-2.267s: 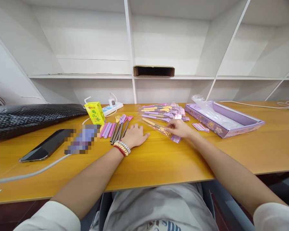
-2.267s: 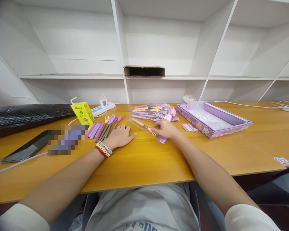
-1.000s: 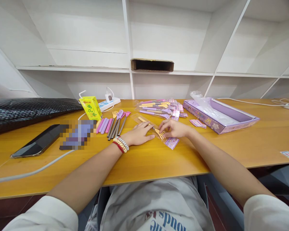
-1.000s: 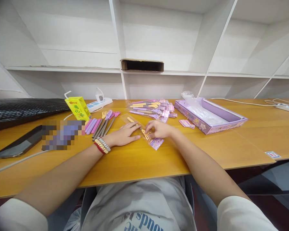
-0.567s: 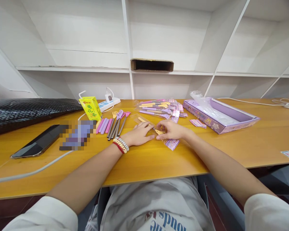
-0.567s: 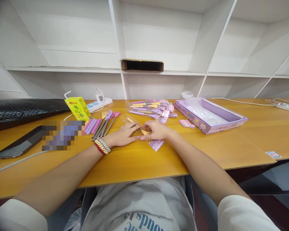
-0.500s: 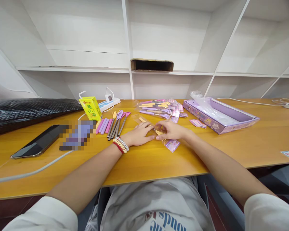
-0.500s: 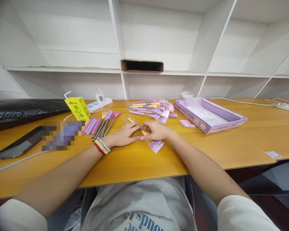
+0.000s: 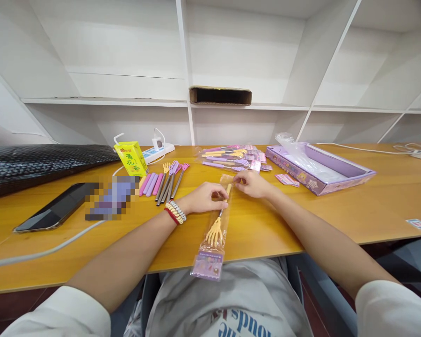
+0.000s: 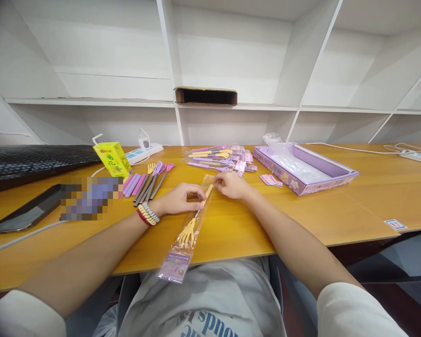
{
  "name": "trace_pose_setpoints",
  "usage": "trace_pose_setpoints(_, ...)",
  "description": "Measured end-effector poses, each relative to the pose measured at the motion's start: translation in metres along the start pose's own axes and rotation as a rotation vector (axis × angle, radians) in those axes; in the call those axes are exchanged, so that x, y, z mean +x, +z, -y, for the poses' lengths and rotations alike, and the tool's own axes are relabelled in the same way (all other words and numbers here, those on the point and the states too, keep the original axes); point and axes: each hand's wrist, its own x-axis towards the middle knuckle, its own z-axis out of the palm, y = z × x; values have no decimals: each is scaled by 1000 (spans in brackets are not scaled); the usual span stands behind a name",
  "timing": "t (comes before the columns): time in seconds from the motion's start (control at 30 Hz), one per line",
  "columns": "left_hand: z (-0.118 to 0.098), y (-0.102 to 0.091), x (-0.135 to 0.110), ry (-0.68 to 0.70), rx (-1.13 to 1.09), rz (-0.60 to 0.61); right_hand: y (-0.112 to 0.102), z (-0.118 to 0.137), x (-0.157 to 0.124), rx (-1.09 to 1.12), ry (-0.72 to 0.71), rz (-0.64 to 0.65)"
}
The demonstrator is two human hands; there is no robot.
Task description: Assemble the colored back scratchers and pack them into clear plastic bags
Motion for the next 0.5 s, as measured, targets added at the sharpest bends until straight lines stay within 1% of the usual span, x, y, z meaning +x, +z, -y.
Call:
trace_pose_setpoints(0.07, 0, 0, 0, 13, -6, 28, 3, -3, 0, -11, -40, 9)
trace_pose_setpoints(0.2, -1, -1, 0, 40, 10, 72, 5, -5, 0, -2, -100, 107)
trace_pose_setpoints(0.37, 0, -2, 0, 58, 4, 79, 1, -5, 1, 10, -108, 182)
trace_pose_setpoints(0.5, 0, -3, -1, 46, -22, 96, 0, -7, 1, 33, -115, 207)
